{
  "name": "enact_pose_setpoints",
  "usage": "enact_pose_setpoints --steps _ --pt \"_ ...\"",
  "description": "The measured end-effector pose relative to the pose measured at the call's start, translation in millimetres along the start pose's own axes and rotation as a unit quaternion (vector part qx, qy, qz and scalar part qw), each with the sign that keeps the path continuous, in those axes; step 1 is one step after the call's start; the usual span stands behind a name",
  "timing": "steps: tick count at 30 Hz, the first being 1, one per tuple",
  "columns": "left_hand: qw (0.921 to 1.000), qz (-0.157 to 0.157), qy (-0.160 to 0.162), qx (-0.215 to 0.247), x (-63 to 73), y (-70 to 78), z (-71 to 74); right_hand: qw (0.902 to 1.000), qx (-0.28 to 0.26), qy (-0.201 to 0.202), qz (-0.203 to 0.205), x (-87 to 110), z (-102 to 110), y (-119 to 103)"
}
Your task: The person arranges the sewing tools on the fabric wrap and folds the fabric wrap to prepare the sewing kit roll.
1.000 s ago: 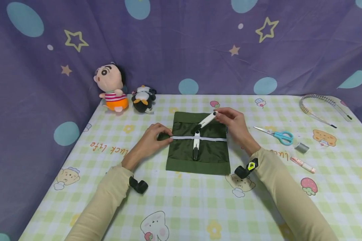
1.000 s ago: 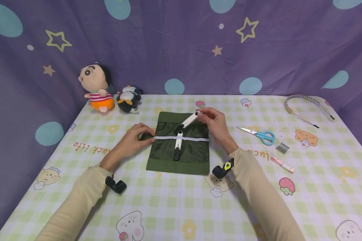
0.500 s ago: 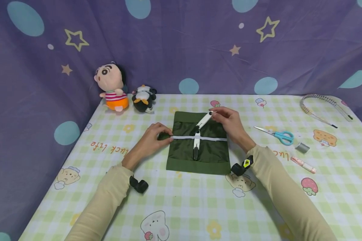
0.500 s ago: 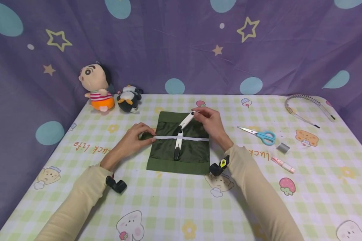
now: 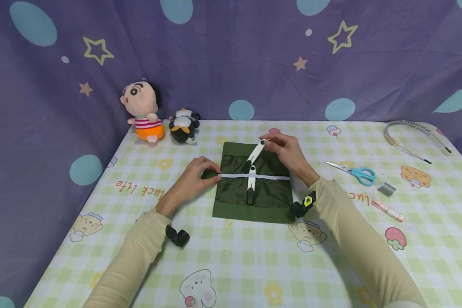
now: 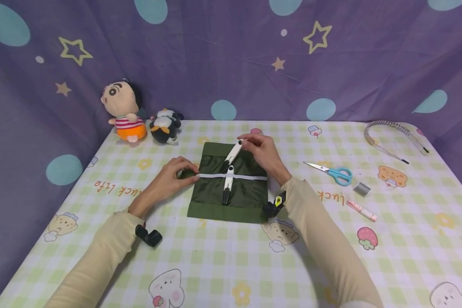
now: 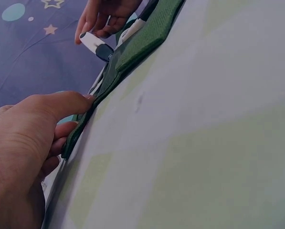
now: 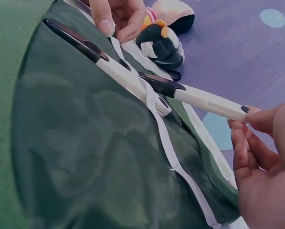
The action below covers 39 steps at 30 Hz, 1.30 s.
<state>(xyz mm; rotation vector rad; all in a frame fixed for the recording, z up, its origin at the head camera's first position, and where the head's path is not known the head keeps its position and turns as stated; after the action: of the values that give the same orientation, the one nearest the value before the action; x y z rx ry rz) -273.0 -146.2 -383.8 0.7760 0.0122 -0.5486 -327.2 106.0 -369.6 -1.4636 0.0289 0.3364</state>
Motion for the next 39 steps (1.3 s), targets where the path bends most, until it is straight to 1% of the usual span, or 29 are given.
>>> enact_pose_setpoints --steps 4,11,16,22,28,39 --pt "1.0000 0.002 0.000 -0.001 0.5 0.8 0.4 0.9996 0.016 -0.019 -0.012 -2.9 -3 1" --pt "1.0000 0.005 0.000 0.000 1.8 1.6 1.2 0.9984 0.003 -0.049 -0.028 -8.2 -12 3" --pt "0.9999 0.014 -0.005 -0.001 2.1 -0.7 0.1 0.9977 -0.004 -0.059 -0.035 -10.2 -15 5" --pt "0.9999 0.012 -0.004 -0.003 1.3 -0.2 0.0 0.9963 0.003 -0.070 -0.049 -11.6 -17 9" --pt "0.9999 0.012 -0.005 -0.003 1.9 -0.3 -0.2 0.9958 0.003 -0.073 -0.057 -14.2 -20 10" --pt "0.9999 0.008 -0.003 -0.008 0.9 1.0 0.2 0.9929 0.047 -0.081 -0.073 -13.9 -30 11"
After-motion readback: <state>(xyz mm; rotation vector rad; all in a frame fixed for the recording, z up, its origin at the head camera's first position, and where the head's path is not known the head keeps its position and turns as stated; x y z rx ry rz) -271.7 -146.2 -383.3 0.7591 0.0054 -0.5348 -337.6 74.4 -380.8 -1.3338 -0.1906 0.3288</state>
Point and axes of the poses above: each hand's wrist, its own x-axis away from the middle knuckle, its own z-axis out of the back of the hand, y = z × x, the point moved 9 cm from there along -x, towards the middle knuckle, and after that the axes turned 1 degree about -y, right-handed, at the moved point
